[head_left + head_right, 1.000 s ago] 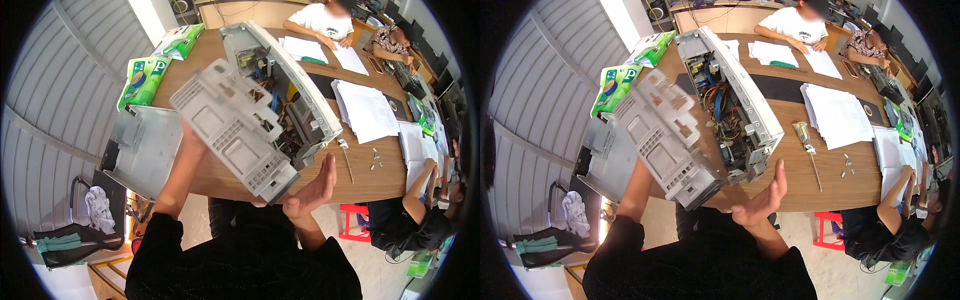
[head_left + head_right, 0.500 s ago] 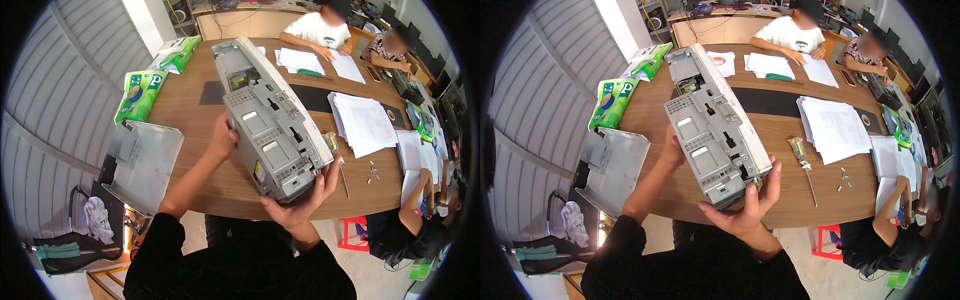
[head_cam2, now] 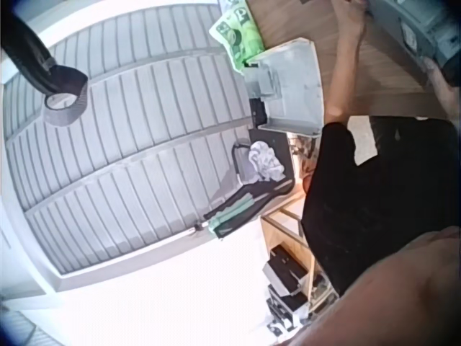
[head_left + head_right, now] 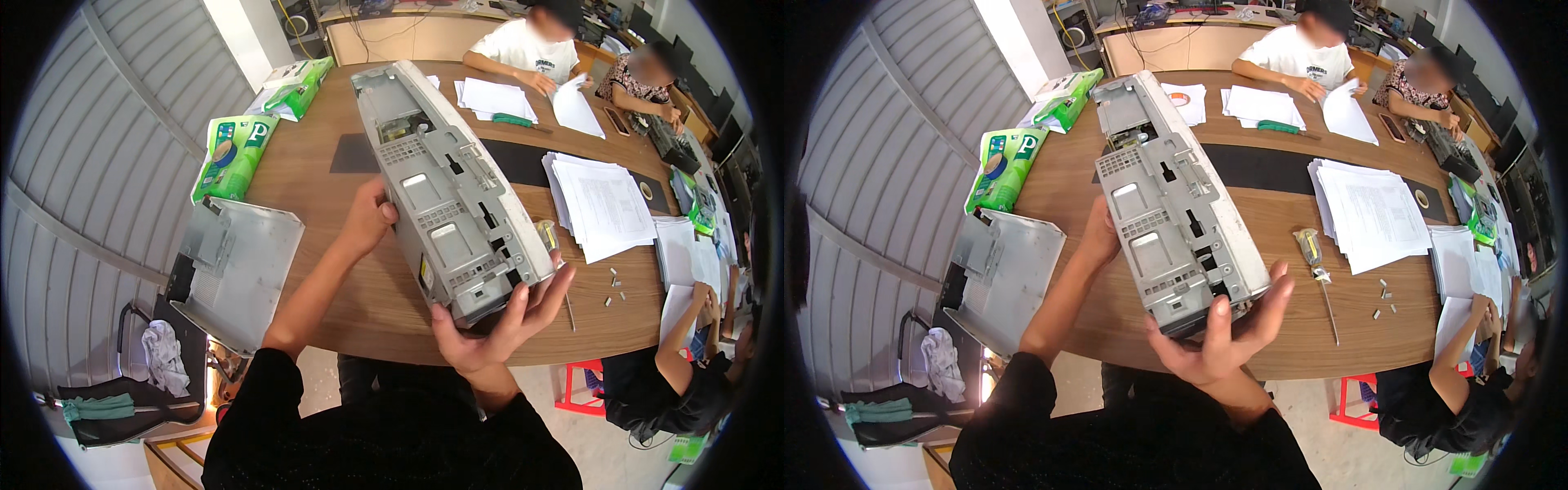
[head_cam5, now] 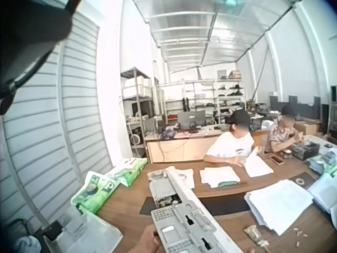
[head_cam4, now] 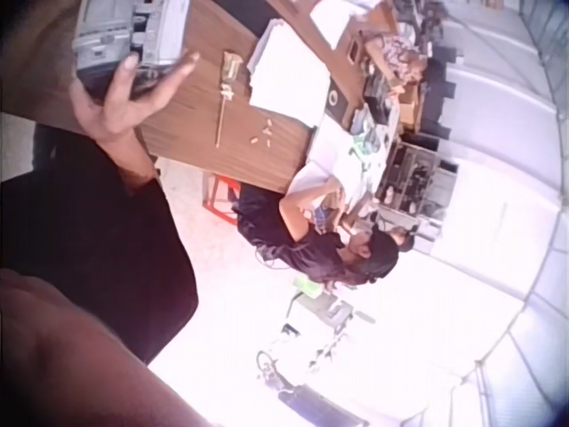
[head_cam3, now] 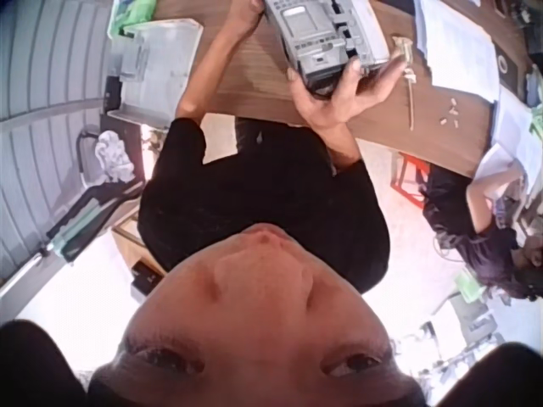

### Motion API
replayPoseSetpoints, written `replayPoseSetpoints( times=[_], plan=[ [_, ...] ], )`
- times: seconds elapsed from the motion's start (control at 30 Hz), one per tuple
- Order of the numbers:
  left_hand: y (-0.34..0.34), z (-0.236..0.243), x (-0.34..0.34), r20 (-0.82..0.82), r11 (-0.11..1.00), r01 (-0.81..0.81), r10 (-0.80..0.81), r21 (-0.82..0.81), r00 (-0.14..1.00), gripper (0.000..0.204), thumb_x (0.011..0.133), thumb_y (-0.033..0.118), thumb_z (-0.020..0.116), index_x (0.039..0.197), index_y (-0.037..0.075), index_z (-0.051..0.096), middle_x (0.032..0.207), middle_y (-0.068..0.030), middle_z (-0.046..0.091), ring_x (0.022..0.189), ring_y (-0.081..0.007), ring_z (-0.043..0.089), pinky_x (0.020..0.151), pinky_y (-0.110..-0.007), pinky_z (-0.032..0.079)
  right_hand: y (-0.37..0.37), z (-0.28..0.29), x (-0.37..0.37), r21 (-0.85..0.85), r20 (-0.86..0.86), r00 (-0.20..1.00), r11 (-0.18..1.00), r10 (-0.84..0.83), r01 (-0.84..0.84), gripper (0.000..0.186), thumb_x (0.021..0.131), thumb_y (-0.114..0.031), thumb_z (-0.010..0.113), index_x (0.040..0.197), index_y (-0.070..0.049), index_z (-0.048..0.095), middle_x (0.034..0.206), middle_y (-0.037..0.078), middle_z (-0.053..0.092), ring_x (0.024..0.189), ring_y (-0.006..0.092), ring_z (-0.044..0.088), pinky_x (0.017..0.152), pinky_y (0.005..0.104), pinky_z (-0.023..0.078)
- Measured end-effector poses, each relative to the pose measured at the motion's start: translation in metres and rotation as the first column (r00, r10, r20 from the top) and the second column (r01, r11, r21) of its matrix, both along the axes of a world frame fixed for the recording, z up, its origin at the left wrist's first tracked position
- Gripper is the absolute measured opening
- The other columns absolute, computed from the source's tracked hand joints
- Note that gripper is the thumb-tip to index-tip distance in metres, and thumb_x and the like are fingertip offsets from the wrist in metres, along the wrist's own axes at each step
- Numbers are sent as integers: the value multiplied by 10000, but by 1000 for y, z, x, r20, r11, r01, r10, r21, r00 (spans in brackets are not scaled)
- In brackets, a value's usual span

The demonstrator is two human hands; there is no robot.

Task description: The person uses a screwdriver to remove a screw from a computer motherboard, then lifts the optical drive and its metal mounting bracket out of the computer case by hand.

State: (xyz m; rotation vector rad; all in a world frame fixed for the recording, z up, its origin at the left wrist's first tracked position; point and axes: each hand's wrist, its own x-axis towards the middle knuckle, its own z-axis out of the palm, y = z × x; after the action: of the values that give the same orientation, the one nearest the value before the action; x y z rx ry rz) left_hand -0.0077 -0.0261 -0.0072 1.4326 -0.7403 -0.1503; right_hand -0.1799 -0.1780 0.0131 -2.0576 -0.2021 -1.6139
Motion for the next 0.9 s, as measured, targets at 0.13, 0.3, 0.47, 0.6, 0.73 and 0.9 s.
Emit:
replayPoseSetpoints(
  times=[0.13, 0.3, 0.47, 0.6, 0.73, 0.9],
  plan=[
    [-3, 10, -6, 252, 984, -168, 147, 66, 957, 869, 801, 776, 431, 1111, -19, 591, 991, -71, 640, 936, -157, 581, 823, -313, 480, -5, 5, -4, -27, -84, 996, 999, 19, -22, 865, 792, -393, 731, 1473, -108, 279, 1472, 391, 86, 1363, 565, 179, 1050, 624, 287],
    [-3, 7, -8, 166, 993, -109, 102, 34, 981, 973, 808, 748, 491, 1360, -50, 415, 1304, -145, 525, 1223, -226, 474, 1031, -341, 358, 0, 4, -2, -19, -76, 997, 999, 33, -34, 864, 786, -395, 738, 1463, -107, 285, 1469, 396, 87, 1368, 563, 165, 1063, 629, 257],
    [-1, 4, -14, 188, 989, -140, 128, 49, 974, 901, 908, 672, 378, 1446, -42, 272, 1441, -184, 391, 1351, -269, 345, 1107, -364, 261, 7, 3, -1, -22, -52, 998, 999, 41, -43, 860, 783, -398, 740, 1448, -86, 292, 1463, 402, 93, 1366, 565, 167, 1061, 634, 256],
    [-4, 9, -6, 228, 992, -72, 47, 104, 973, 873, 938, 647, 324, 1470, -37, 215, 1492, -195, 310, 1397, -276, 269, 1133, -374, 212, 8, 7, -3, 33, -11, 999, 998, 50, -50, 849, 658, -269, 839, 1368, -83, 413, 1429, 423, 149, 1224, 583, 355, 940, 602, 401],
    [-12, 8, -8, 245, 991, -94, 69, 91, 967, 887, 931, 671, 298, 1470, -30, 225, 1481, -189, 332, 1390, -280, 283, 1130, -375, 219, 5, 6, 3, 327, -55, 960, 913, 275, -243, 1273, 620, -250, 882, 1506, -43, -8, 1467, 377, 121, 1344, 467, 273, 1049, 515, 303],
    [-4, -5, 3, 236, 980, -131, 93, 152, 967, 928, 900, 728, 284, 1453, -17, 278, 1437, -179, 393, 1347, -277, 345, 1113, -373, 253, 6, -3, -2, 359, -57, 935, 881, 351, -309, 1361, 590, -278, 911, 1464, 82, -68, 1416, 340, 237, 1269, 412, 366, 1019, 493, 322]
  ],
)
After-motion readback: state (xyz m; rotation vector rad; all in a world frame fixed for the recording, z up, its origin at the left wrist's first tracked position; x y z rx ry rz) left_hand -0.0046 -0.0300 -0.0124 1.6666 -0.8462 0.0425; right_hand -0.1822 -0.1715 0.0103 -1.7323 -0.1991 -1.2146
